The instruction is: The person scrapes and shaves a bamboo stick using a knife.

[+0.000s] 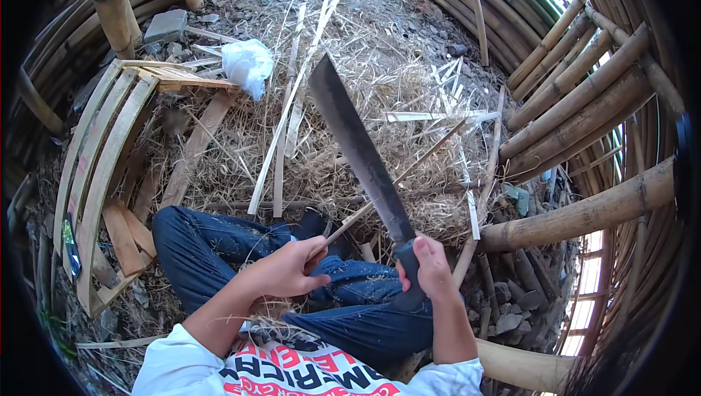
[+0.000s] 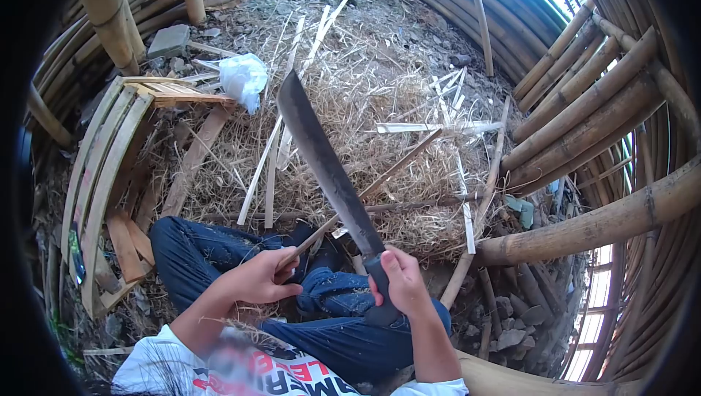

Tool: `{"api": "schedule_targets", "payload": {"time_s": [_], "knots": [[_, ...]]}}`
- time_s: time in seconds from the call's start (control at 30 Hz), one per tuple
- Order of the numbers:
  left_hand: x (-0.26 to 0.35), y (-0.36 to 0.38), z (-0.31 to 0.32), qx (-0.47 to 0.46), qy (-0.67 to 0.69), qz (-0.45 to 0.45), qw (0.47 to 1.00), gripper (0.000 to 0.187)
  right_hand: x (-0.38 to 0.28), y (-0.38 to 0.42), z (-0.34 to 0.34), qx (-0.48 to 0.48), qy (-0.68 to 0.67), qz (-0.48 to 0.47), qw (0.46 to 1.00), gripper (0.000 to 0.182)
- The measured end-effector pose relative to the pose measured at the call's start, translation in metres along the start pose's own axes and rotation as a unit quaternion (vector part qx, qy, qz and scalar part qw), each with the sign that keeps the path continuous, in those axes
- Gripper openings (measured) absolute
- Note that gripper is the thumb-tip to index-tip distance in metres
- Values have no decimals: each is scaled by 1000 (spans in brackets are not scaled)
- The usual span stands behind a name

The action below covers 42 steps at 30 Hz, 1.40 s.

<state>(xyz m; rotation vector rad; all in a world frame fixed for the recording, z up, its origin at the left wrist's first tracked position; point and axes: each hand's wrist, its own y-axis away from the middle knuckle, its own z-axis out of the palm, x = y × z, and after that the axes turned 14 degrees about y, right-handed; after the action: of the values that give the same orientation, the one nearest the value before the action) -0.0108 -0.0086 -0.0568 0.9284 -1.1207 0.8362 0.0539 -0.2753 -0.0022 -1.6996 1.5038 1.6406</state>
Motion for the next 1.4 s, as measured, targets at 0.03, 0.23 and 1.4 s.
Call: {"api": "schedule_targets", "payload": {"time_s": [0.03,0.23,1.4], "knots": [[0,0,0,-4,-14,6,1000,33,-3,0,-3,11,3,-11,1000,47],[-4,0,11,-9,-6,2,1000,33,15,0,-5,110,-64,11,992,54],[-2,5,18,114,-229,-27,966,31,14,-2,-9,-16,-113,86,990,56]]}}
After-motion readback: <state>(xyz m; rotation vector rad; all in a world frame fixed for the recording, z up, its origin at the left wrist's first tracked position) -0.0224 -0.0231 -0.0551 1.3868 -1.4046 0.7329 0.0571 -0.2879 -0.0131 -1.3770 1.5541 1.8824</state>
